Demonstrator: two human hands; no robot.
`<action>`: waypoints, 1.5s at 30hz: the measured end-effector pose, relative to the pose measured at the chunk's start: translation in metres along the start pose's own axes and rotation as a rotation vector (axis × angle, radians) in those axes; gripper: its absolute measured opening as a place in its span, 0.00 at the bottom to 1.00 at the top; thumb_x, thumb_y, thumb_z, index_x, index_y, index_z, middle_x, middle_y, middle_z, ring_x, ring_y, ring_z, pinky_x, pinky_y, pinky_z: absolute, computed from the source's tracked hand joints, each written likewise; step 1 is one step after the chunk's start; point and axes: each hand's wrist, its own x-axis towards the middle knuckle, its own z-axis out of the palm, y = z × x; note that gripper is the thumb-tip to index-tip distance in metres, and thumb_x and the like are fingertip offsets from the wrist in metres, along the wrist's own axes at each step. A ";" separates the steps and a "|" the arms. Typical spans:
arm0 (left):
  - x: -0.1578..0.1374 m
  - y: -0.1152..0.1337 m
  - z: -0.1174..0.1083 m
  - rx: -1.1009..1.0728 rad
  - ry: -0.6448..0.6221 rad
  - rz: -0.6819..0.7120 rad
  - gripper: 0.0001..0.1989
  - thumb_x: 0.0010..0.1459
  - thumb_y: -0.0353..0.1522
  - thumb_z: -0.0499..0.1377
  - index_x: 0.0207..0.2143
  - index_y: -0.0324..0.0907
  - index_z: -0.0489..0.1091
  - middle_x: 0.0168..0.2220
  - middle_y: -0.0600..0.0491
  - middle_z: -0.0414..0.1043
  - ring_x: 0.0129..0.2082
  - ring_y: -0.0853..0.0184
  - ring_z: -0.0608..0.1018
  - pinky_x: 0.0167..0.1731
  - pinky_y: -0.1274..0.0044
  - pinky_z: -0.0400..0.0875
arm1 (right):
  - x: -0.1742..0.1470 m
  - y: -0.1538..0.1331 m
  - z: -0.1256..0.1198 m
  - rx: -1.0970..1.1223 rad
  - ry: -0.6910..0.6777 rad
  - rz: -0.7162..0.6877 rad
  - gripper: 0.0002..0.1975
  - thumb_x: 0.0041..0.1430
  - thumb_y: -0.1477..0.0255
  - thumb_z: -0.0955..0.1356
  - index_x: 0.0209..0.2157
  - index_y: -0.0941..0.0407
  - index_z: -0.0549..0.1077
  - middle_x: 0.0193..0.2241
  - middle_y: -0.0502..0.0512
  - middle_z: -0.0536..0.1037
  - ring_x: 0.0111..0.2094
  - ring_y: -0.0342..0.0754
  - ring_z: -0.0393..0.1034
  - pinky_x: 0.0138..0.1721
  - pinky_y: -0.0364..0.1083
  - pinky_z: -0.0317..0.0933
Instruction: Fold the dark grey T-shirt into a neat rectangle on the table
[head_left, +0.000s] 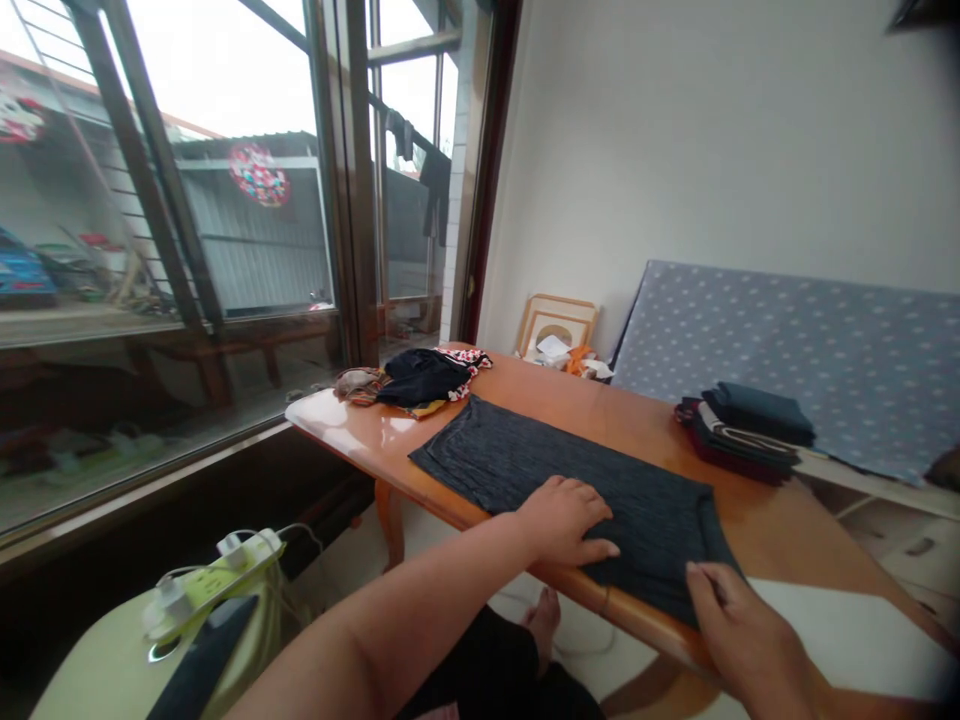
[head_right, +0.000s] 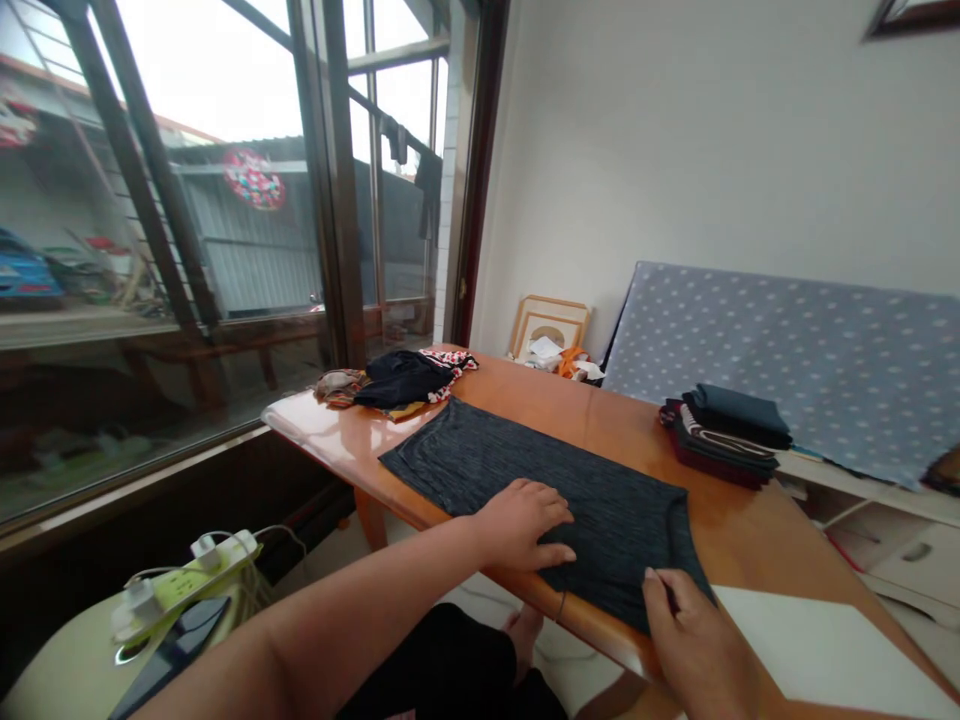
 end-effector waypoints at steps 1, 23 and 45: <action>-0.004 -0.004 -0.006 -0.043 0.023 -0.025 0.21 0.63 0.48 0.54 0.50 0.46 0.71 0.49 0.48 0.74 0.51 0.58 0.73 0.50 0.67 0.65 | 0.000 0.001 0.000 -0.024 0.000 0.002 0.22 0.61 0.50 0.58 0.38 0.47 0.75 0.32 0.55 0.81 0.29 0.53 0.73 0.28 0.46 0.56; -0.115 -0.126 -0.038 -0.010 0.147 -0.442 0.13 0.62 0.42 0.58 0.43 0.45 0.75 0.43 0.48 0.75 0.46 0.59 0.74 0.50 0.68 0.66 | 0.004 0.008 0.002 -0.206 -0.017 -0.047 0.19 0.65 0.54 0.57 0.39 0.48 0.74 0.37 0.52 0.81 0.37 0.53 0.74 0.33 0.46 0.57; -0.052 -0.055 -0.034 -0.121 0.110 -0.262 0.14 0.64 0.42 0.54 0.43 0.45 0.74 0.41 0.49 0.75 0.44 0.59 0.74 0.48 0.68 0.66 | 0.009 0.021 -0.049 -0.084 0.035 0.263 0.20 0.62 0.56 0.60 0.37 0.55 0.76 0.33 0.57 0.79 0.35 0.50 0.72 0.33 0.44 0.56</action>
